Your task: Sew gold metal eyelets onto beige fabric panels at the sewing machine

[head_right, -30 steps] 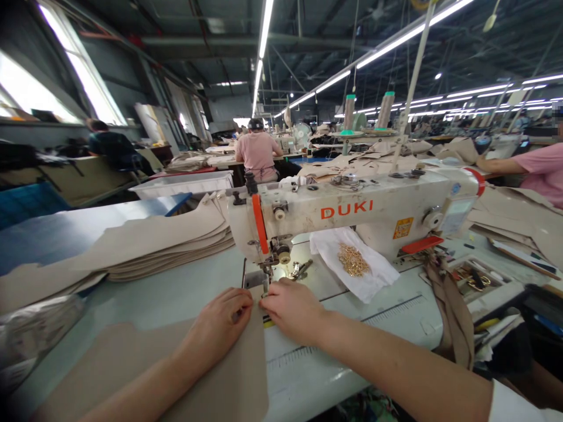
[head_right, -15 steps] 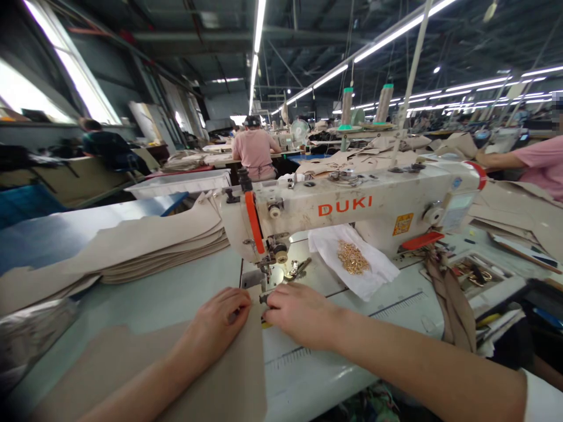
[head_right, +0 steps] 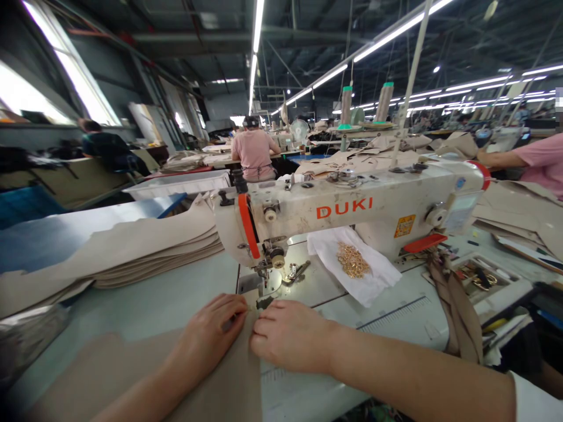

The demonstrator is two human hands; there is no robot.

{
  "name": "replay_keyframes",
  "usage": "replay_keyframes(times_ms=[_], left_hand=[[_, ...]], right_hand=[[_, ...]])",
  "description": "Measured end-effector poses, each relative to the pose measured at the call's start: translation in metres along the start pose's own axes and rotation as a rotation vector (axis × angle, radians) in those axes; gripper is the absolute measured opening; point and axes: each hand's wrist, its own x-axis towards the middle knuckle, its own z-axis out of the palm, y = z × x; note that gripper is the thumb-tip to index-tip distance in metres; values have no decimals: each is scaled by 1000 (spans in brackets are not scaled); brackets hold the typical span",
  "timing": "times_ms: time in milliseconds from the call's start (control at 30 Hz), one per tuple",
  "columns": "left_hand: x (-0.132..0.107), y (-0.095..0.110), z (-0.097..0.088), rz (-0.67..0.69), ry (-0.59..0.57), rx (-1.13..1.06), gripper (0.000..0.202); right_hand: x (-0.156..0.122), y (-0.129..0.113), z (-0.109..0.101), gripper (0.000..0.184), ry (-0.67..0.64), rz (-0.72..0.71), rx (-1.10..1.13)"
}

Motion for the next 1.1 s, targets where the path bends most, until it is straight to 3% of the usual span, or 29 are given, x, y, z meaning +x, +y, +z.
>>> replay_keyframes(times_ms=[233,533,700,1100], left_hand=[[0,0,1,6,14,-6,17],[-2,-3,3,21,17,-12,18],[-2,-4,5,26,-2,-5,18],[2,-2,7,48,-21,-11,19]], right_hand=[[-23,-3,-21,17,-58,-56,-23],[4,-5,11,14,117,82,45],[5,-4,18,11,46,61,140],[3,-4,21,13,68,82,185]])
